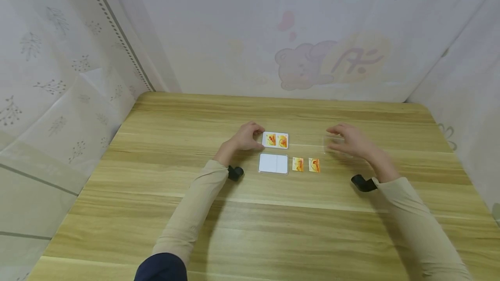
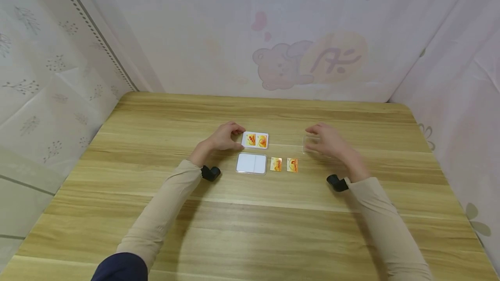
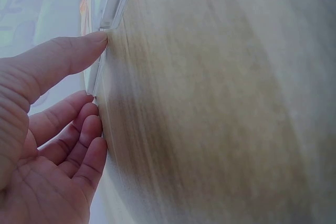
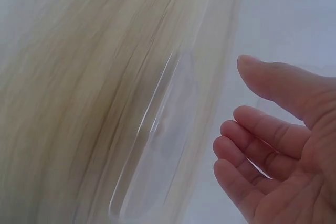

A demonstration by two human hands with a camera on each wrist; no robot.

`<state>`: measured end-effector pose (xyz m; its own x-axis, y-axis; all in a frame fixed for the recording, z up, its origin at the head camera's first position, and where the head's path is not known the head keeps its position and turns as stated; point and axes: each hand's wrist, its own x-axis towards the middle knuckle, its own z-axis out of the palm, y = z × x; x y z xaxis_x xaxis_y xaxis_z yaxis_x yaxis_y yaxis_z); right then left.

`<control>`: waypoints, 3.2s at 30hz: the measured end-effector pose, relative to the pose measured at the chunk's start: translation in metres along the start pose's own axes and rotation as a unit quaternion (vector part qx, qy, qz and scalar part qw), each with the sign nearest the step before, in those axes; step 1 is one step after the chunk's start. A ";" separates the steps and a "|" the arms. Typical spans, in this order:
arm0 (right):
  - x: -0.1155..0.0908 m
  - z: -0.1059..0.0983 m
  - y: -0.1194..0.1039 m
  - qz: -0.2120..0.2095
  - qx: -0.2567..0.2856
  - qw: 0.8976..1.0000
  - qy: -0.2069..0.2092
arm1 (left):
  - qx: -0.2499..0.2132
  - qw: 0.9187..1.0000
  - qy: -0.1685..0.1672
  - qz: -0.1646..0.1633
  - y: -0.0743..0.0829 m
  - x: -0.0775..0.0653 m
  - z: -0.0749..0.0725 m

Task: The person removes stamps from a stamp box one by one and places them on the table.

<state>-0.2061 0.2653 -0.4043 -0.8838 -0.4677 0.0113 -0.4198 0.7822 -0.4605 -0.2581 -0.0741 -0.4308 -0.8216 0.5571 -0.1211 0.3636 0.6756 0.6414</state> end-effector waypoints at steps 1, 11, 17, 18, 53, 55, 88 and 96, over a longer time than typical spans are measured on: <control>0.001 0.001 -0.001 0.001 0.000 1.000 0.001 | 0.001 1.000 0.000 0.000 0.000 0.000 0.000; 0.017 0.008 -0.013 -0.013 0.019 1.000 -0.002 | -0.001 1.000 0.000 -0.007 0.000 0.000 0.000; 0.025 0.011 -0.022 -0.029 0.027 0.999 -0.001 | -0.001 1.000 0.001 -0.010 0.001 -0.001 0.000; 0.026 0.011 -0.023 -0.031 0.026 0.999 0.000 | -0.001 1.000 0.001 -0.010 0.001 -0.001 -0.001; 0.069 0.041 -0.066 -0.025 0.099 0.995 0.008 | -0.001 1.000 0.002 -0.005 0.001 -0.001 0.000; 0.072 0.043 -0.069 -0.017 0.106 0.994 0.004 | -0.001 1.000 0.003 -0.004 0.001 0.000 0.000; 0.096 0.059 -0.079 0.038 0.067 0.997 -0.014 | -0.012 1.000 -0.006 -0.021 0.001 0.000 -0.001; 0.099 0.059 -0.080 0.088 0.077 0.993 -0.031 | -0.011 1.000 -0.005 -0.022 0.002 -0.001 0.000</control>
<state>-0.2479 0.1319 -0.4183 -0.9241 -0.3579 -0.1340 -0.2194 0.7840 -0.5807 -0.2569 -0.0735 -0.4294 -0.8323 0.5319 -0.1560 0.3174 0.6880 0.6526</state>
